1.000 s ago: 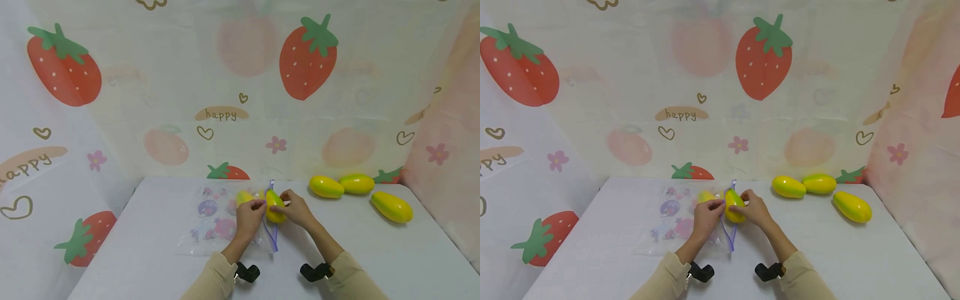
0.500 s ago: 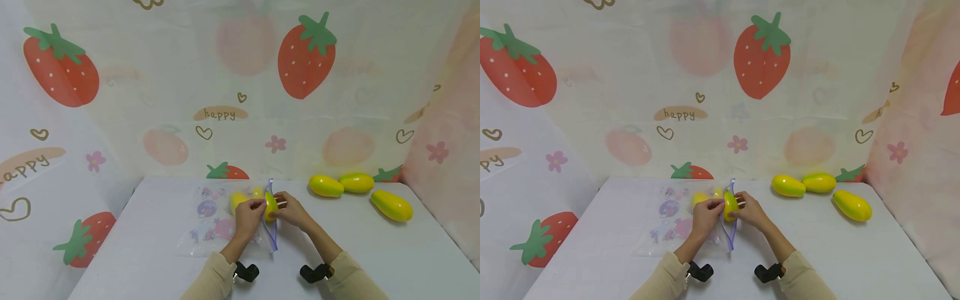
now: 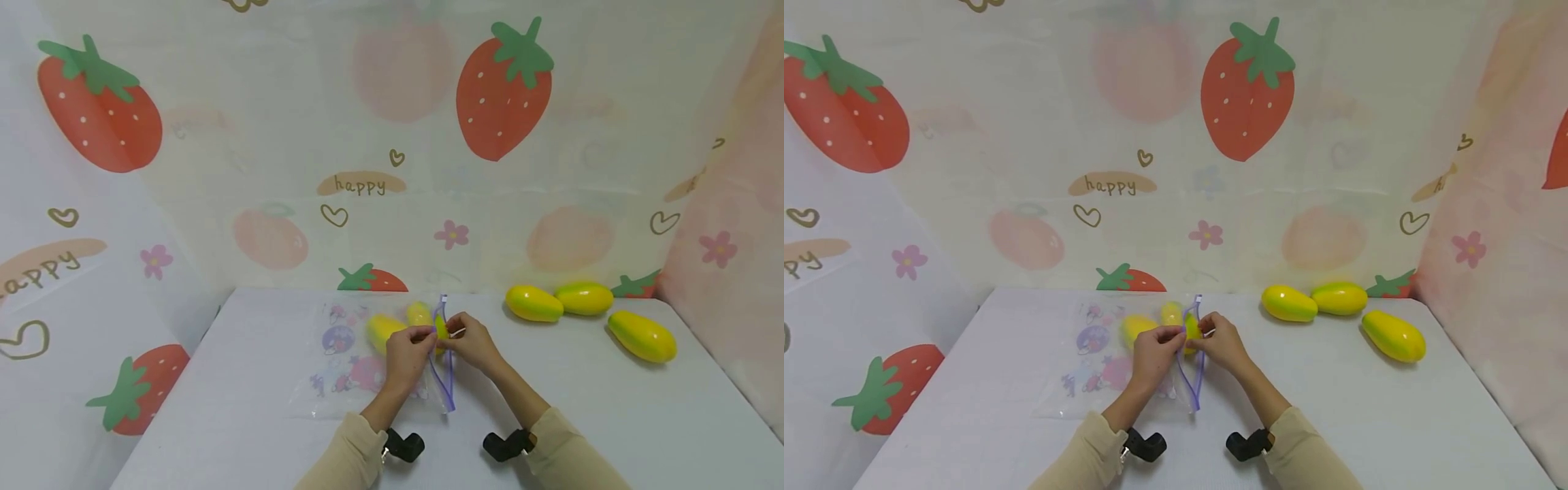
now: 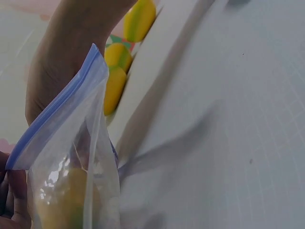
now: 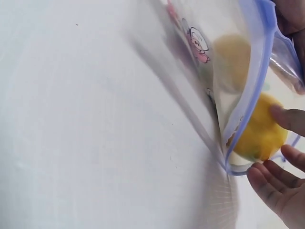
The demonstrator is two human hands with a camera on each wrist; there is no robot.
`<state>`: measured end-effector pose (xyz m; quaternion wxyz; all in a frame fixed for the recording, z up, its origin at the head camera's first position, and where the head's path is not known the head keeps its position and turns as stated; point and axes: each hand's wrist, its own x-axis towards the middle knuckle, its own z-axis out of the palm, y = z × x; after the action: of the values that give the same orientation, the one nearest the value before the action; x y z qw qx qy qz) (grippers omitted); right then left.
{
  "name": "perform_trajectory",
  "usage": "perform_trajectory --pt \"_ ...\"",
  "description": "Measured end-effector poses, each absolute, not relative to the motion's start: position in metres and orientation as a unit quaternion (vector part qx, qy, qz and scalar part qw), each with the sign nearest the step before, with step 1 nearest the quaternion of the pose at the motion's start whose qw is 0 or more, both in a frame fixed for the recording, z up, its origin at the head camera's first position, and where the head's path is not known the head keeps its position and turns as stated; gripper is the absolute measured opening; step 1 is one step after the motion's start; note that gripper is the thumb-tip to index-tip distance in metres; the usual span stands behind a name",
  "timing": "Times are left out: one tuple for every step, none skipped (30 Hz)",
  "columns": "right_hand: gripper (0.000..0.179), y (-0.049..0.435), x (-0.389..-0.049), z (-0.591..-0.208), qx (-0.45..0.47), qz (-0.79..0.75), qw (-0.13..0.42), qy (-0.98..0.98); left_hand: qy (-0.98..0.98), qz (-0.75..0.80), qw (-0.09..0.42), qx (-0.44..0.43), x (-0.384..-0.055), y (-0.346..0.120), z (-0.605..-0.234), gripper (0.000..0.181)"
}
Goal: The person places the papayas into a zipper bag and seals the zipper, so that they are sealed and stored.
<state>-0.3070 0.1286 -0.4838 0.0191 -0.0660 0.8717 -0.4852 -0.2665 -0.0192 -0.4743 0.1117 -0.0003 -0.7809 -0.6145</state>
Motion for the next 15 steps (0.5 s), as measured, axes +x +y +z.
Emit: perform_trajectory --pt "0.034 0.1284 -0.3069 -0.4839 -0.067 -0.483 0.017 0.873 -0.78 -0.616 0.112 -0.002 -0.2664 -0.0188 -0.4744 0.017" --pt "0.033 0.1286 -0.3071 -0.4841 -0.072 -0.478 0.016 0.875 -0.779 -0.617 0.113 -0.003 -0.2662 -0.0186 -0.4741 0.017" --pt "0.032 0.1287 -0.3072 -0.4842 -0.076 -0.476 0.017 0.876 -0.778 -0.618 0.114 -0.004 -0.2661 -0.0183 -0.474 0.017" --pt "0.031 0.1289 -0.3072 -0.4839 -0.078 -0.476 0.02 0.876 -0.778 -0.618 0.115 -0.005 -0.2663 -0.0182 -0.4745 0.017" --pt "0.03 0.1291 -0.3074 -0.4837 -0.086 -0.473 0.021 0.877 -0.777 -0.619 0.115 -0.006 -0.2666 -0.0178 -0.475 0.018" --pt "0.029 0.1295 -0.3076 -0.4839 -0.096 -0.469 0.021 0.878 -0.777 -0.619 0.116 -0.006 -0.2668 -0.0175 -0.4749 0.017" --pt "0.028 0.13 -0.308 -0.4842 -0.106 -0.464 0.022 0.879 -0.775 -0.621 0.116 -0.006 -0.2669 -0.0173 -0.4749 0.017" --pt "0.028 0.1306 -0.3084 -0.4844 -0.116 -0.461 0.022 0.88 -0.774 -0.622 0.116 -0.006 -0.267 -0.017 -0.4748 0.017" --pt "0.027 0.131 -0.3087 -0.4846 -0.124 -0.459 0.022 0.879 -0.774 -0.623 0.116 -0.006 -0.2672 -0.0166 -0.4748 0.017" --pt "0.027 0.1309 -0.3089 -0.4849 -0.132 -0.456 0.021 0.88 -0.773 -0.623 0.117 -0.005 -0.2672 -0.017 -0.4747 0.017" --pt "0.026 0.1309 -0.309 -0.485 -0.138 -0.452 0.018 0.881 -0.773 -0.624 0.116 -0.005 -0.2671 -0.0173 -0.4743 0.017" --pt "0.026 0.1308 -0.3089 -0.485 -0.141 -0.45 0.015 0.882 -0.772 -0.625 0.115 -0.004 -0.2667 -0.0177 -0.4736 0.017" --pt "0.026 0.1309 -0.3085 -0.4847 -0.143 -0.448 0.014 0.882 -0.772 -0.626 0.115 -0.004 -0.2666 -0.0181 -0.4737 0.017" --pt "0.026 0.131 -0.3081 -0.4843 -0.145 -0.447 0.012 0.883 -0.771 -0.626 0.114 -0.004 -0.2665 -0.0185 -0.4738 0.017" --pt "0.026 0.1313 -0.3079 -0.484 -0.146 -0.444 0.011 0.884 -0.771 -0.626 0.114 -0.004 -0.2667 -0.019 -0.4741 0.017"
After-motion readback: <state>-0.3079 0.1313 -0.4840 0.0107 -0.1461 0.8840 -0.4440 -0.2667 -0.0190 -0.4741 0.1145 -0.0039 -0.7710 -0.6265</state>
